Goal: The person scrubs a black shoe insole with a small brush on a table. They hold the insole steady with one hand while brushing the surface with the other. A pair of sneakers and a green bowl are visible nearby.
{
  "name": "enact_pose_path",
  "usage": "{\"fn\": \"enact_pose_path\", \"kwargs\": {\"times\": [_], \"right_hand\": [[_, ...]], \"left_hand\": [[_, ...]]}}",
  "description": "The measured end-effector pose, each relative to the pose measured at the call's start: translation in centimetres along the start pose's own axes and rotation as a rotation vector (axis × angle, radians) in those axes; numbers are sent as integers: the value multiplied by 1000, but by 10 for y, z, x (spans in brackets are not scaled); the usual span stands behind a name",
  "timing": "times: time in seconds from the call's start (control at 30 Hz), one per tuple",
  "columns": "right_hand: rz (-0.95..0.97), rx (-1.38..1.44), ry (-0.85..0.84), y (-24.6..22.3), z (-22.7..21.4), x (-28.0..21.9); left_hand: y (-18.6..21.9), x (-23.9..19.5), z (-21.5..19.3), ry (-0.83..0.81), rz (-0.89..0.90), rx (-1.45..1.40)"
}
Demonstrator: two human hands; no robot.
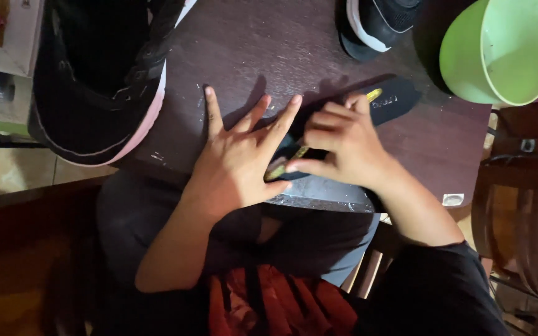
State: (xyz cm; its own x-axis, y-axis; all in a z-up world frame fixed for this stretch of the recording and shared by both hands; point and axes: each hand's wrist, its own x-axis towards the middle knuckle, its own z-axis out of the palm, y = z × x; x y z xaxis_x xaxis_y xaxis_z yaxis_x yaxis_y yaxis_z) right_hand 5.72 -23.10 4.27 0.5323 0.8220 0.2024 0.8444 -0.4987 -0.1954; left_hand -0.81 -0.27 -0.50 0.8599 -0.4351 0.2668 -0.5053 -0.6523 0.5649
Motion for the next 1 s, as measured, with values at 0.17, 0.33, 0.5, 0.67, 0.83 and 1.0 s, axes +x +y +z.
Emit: {"fn": "enact_pose_path", "kwargs": {"times": [0.17,0.33,0.5,0.67,0.83,1.0], "right_hand": [[165,-17,-49,30,-10,-14],[123,-34,56,-2,11,-2],[107,23,-54,22,-10,-12],[96,-127,115,5,0,-1],[46,181,-72,33,-40,-9],[116,-70,-107,19,-22,-17]], "left_hand": [[5,4,0,-36,-62,23],[22,7,21,25,-179,97],[21,11,22,-28,-235,88],[24,11,25,-30,-243,78],[23,10,29,-15,-240,134],[26,8,33,45,-213,179]]}}
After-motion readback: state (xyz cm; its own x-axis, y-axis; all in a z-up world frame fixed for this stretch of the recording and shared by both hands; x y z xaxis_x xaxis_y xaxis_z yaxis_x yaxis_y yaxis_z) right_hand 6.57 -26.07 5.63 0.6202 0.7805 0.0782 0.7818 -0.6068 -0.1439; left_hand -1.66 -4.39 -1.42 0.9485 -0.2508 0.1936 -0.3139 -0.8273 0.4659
